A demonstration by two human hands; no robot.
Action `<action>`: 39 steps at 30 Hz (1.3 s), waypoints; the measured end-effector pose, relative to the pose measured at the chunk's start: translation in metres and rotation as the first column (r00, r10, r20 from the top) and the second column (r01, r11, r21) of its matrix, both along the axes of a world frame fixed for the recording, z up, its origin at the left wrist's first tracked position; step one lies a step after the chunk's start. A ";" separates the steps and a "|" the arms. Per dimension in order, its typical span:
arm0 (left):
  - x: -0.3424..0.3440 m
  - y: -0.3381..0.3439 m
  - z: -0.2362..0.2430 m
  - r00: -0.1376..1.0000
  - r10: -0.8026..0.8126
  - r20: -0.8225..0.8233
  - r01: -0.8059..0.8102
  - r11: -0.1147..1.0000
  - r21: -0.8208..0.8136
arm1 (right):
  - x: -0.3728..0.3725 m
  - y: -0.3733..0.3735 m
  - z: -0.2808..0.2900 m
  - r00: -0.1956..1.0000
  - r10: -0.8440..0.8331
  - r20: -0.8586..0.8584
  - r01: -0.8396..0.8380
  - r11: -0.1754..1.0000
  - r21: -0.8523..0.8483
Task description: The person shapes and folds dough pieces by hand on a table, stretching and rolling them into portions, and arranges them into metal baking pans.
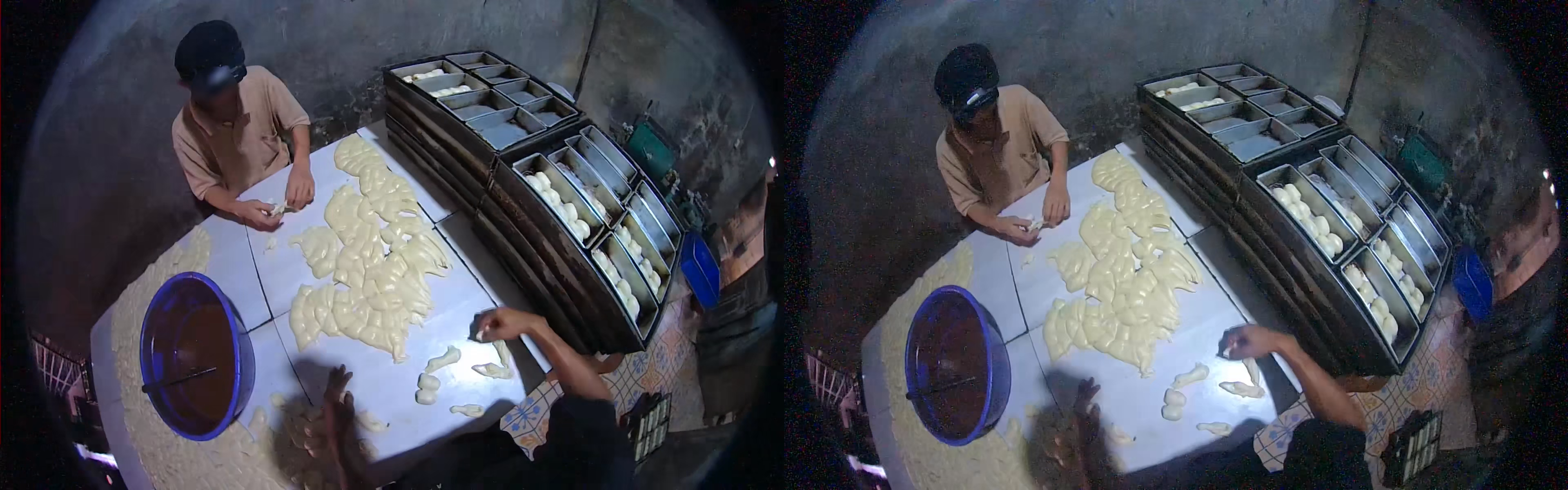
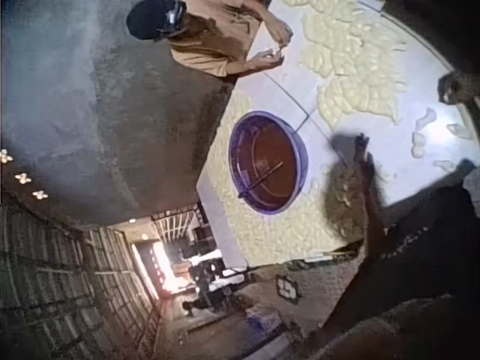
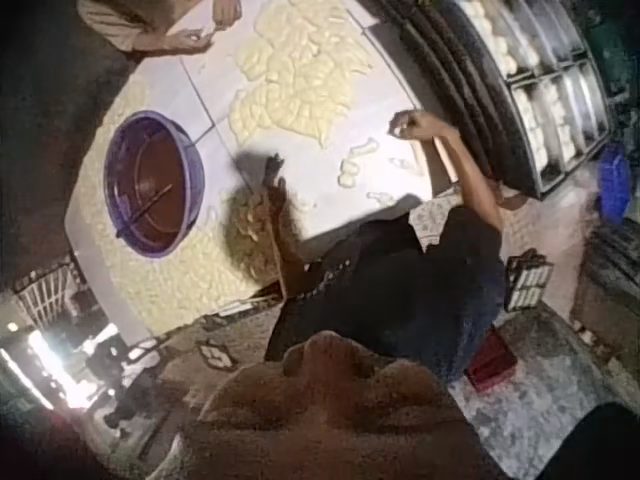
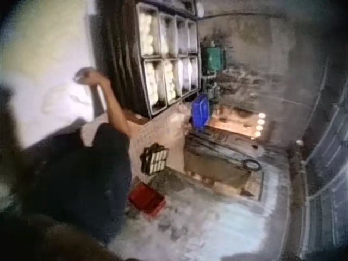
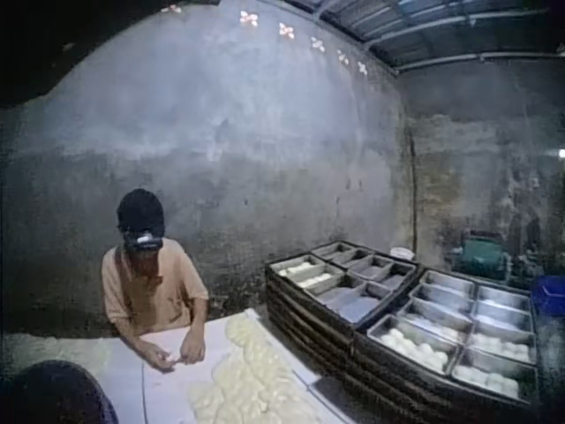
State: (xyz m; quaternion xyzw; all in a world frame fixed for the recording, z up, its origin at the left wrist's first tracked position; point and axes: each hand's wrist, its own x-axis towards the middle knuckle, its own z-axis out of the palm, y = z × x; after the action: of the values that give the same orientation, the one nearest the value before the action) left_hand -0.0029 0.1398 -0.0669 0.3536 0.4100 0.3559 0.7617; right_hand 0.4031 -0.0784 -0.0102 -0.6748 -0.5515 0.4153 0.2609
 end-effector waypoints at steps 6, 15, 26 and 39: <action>0.003 0.012 -0.004 0.999 0.012 0.034 -0.012 1.000 -0.004 | -0.058 -0.047 0.013 0.578 -0.152 -0.802 0.445 0.883 0.153; -0.054 0.014 -0.001 0.994 0.060 0.089 -0.065 0.997 0.044 | -0.086 -0.006 0.039 0.327 -0.189 -0.926 0.716 0.689 0.112; -0.068 -0.089 -0.041 0.832 -0.015 0.555 -0.057 0.992 0.112 | -0.092 0.011 0.012 0.569 -0.811 -0.136 0.769 0.466 0.438; -0.020 -0.110 0.076 0.879 -0.099 0.467 0.127 0.992 -0.029 | -0.155 0.035 -0.018 0.874 -0.311 0.374 0.119 0.883 0.454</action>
State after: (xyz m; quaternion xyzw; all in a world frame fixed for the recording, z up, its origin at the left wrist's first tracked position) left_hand -0.0224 0.0296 0.0094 0.2589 0.2047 0.3731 0.8671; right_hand 0.2477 -0.0438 -0.0285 -0.7371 -0.5909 0.0936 0.3142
